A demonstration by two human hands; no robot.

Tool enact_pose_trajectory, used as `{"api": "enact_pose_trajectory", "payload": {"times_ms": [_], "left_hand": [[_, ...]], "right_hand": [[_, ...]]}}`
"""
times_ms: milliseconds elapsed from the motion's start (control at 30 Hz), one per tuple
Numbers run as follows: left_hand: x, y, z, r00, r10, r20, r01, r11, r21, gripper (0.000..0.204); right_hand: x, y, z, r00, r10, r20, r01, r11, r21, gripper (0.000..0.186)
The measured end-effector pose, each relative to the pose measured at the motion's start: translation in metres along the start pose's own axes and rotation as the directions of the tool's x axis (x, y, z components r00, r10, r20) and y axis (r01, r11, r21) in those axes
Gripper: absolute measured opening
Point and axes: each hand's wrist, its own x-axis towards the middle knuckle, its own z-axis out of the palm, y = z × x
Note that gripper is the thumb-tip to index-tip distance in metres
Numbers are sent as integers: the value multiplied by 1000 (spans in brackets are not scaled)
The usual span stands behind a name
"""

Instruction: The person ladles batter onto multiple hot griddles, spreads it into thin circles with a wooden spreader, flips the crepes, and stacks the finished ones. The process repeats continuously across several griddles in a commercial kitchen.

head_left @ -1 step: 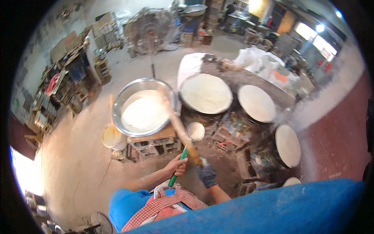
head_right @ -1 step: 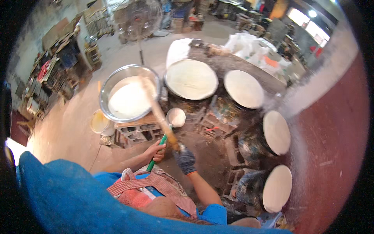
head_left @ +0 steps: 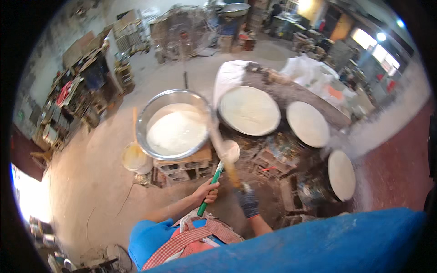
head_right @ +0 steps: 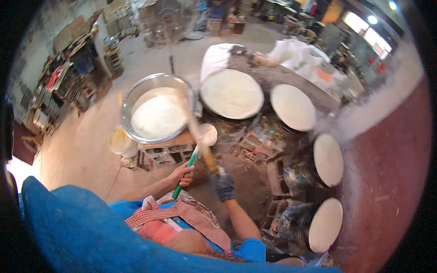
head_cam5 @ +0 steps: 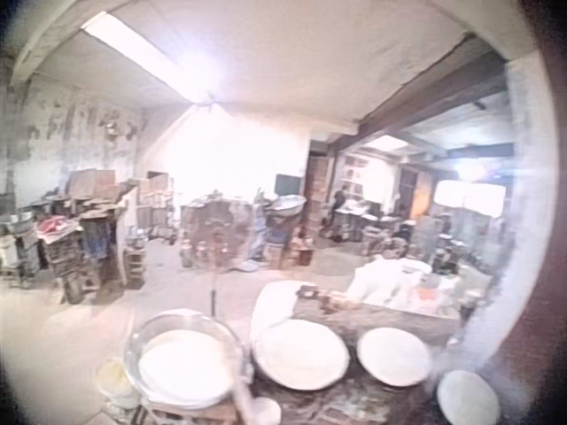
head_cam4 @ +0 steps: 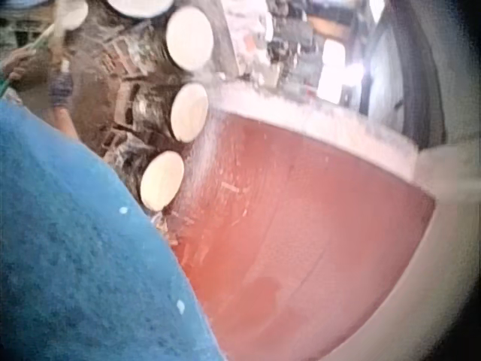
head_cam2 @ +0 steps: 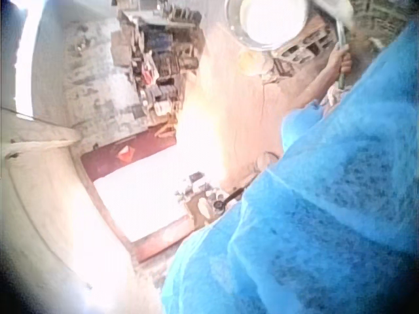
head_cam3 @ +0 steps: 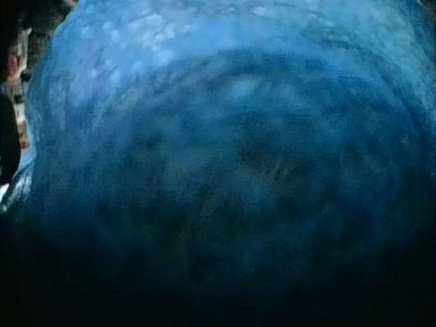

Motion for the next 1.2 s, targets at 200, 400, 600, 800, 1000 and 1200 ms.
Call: {"api": "enact_pose_trajectory", "payload": {"times_ms": [200, 400, 600, 800, 1000, 1200], "left_hand": [[-8, 155, -164, 959, 49, -279, -81, 991, -104, 26], [36, 224, -292, 770, 2, -638, 28, 999, 37, 23], [39, 233, -278, 823, -227, -521, 85, 956, -282, 14], [-38, 313, -147, 956, 34, -290, -137, 930, -342, 5], [-130, 404, -3, 922, 386, -2, -385, 920, 67, 9], [-183, 464, 67, 729, 679, 86, -639, 631, 439, 31]], "right_hand": [[176, -53, 45, 992, 82, 93, -43, 929, -368, 31], [234, -96, 94, 880, -204, 430, 428, 735, -527, 31], [198, -67, 112, 910, 111, 399, 202, 721, -663, 30], [153, -97, 68, 991, 37, 125, 24, 891, -453, 27], [206, -175, 9, 867, -462, -185, 403, 870, -285, 32], [254, -219, -36, 783, -448, -431, 392, 894, -217, 27]]}}
